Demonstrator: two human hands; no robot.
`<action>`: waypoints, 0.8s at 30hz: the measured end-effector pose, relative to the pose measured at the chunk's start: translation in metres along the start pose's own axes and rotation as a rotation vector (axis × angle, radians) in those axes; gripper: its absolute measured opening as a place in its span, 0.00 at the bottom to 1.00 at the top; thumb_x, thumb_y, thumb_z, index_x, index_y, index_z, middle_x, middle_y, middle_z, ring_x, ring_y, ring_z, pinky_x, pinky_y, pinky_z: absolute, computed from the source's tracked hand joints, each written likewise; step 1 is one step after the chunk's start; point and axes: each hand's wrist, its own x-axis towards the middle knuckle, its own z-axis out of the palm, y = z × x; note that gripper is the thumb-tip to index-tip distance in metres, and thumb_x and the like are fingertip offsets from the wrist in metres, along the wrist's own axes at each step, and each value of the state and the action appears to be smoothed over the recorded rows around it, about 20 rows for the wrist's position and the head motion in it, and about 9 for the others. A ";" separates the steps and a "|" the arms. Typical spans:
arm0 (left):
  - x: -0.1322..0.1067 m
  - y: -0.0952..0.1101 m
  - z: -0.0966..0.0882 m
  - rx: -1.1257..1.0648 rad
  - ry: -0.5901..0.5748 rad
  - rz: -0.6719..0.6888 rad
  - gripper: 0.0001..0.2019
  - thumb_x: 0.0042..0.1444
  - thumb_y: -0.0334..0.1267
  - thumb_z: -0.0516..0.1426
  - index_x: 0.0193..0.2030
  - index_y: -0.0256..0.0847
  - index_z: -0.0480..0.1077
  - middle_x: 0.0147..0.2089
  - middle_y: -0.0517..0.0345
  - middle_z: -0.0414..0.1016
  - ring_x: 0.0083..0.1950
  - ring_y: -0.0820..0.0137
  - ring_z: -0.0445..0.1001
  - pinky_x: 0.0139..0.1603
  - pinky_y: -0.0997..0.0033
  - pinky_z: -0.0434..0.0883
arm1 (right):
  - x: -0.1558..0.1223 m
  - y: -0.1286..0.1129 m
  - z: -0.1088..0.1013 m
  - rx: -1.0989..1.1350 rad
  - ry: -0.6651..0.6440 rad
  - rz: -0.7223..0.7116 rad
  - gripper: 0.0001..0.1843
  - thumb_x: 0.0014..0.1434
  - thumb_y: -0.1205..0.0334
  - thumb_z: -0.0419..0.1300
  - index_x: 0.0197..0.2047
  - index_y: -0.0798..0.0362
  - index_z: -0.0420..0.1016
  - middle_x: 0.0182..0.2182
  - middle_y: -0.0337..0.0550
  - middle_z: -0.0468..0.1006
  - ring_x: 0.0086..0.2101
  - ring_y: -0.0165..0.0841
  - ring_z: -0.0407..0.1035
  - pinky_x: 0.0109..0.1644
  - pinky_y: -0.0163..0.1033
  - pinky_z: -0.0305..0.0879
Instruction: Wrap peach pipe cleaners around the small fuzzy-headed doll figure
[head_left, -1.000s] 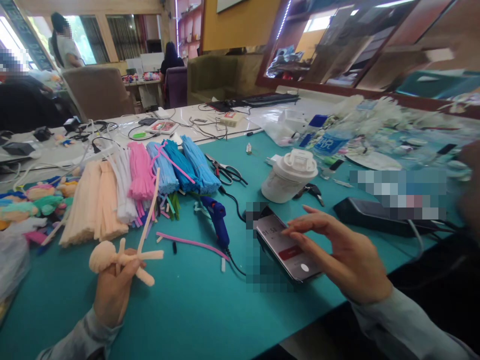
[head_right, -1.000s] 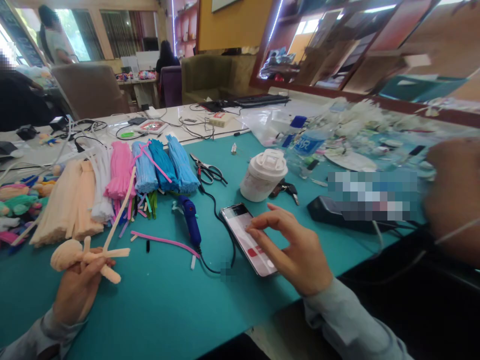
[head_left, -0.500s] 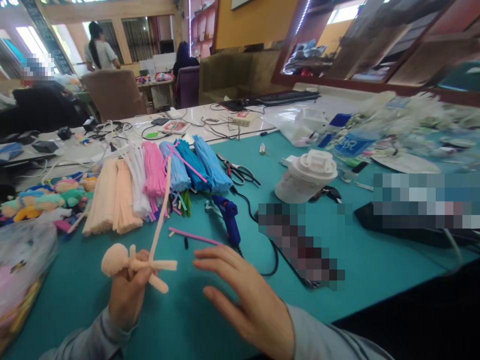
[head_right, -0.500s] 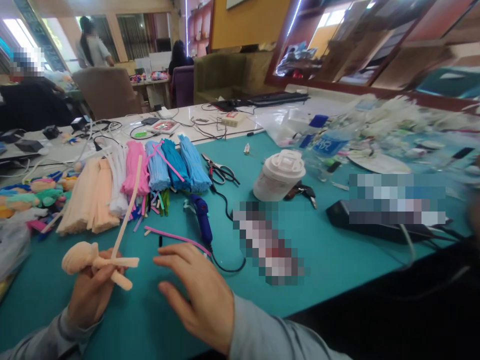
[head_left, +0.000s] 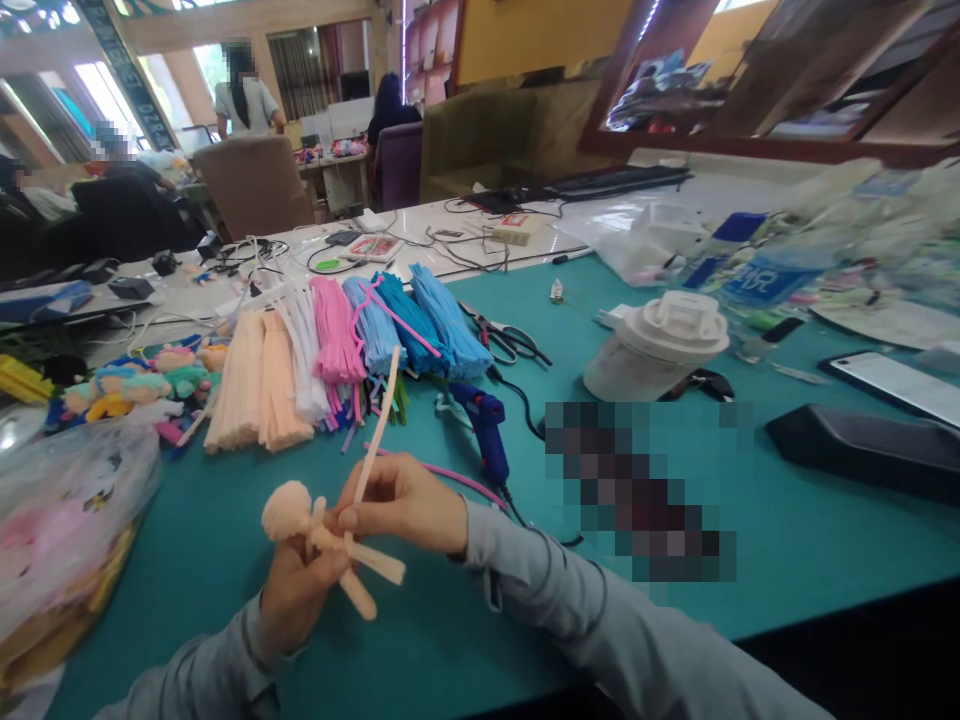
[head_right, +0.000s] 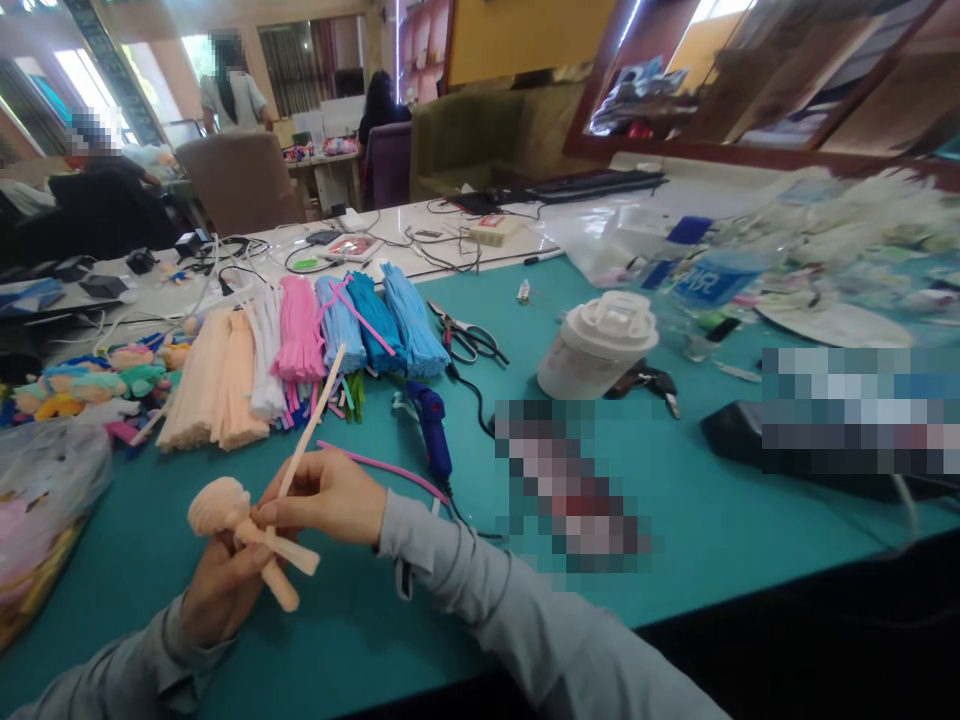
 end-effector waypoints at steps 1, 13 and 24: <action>0.000 0.000 0.000 -0.011 -0.025 -0.014 0.15 0.30 0.41 0.67 0.23 0.37 0.69 0.21 0.59 0.67 0.24 0.70 0.68 0.26 0.69 0.69 | 0.000 0.001 -0.001 0.017 0.007 -0.008 0.20 0.36 0.51 0.70 0.24 0.58 0.71 0.22 0.36 0.74 0.23 0.25 0.67 0.29 0.31 0.64; 0.004 0.003 -0.006 -0.200 -0.324 -0.165 0.15 0.39 0.42 0.65 0.19 0.36 0.64 0.18 0.63 0.60 0.22 0.76 0.62 0.26 0.75 0.62 | -0.010 0.010 -0.011 -0.365 0.147 -0.458 0.15 0.45 0.54 0.68 0.22 0.57 0.73 0.20 0.39 0.70 0.23 0.27 0.64 0.26 0.34 0.60; 0.010 0.007 -0.003 -0.276 -0.264 -0.234 0.15 0.34 0.39 0.67 0.20 0.36 0.65 0.22 0.62 0.65 0.23 0.77 0.63 0.27 0.75 0.62 | -0.016 0.023 -0.005 -0.738 0.270 -0.736 0.11 0.57 0.61 0.58 0.25 0.56 0.71 0.22 0.42 0.71 0.24 0.29 0.66 0.27 0.33 0.62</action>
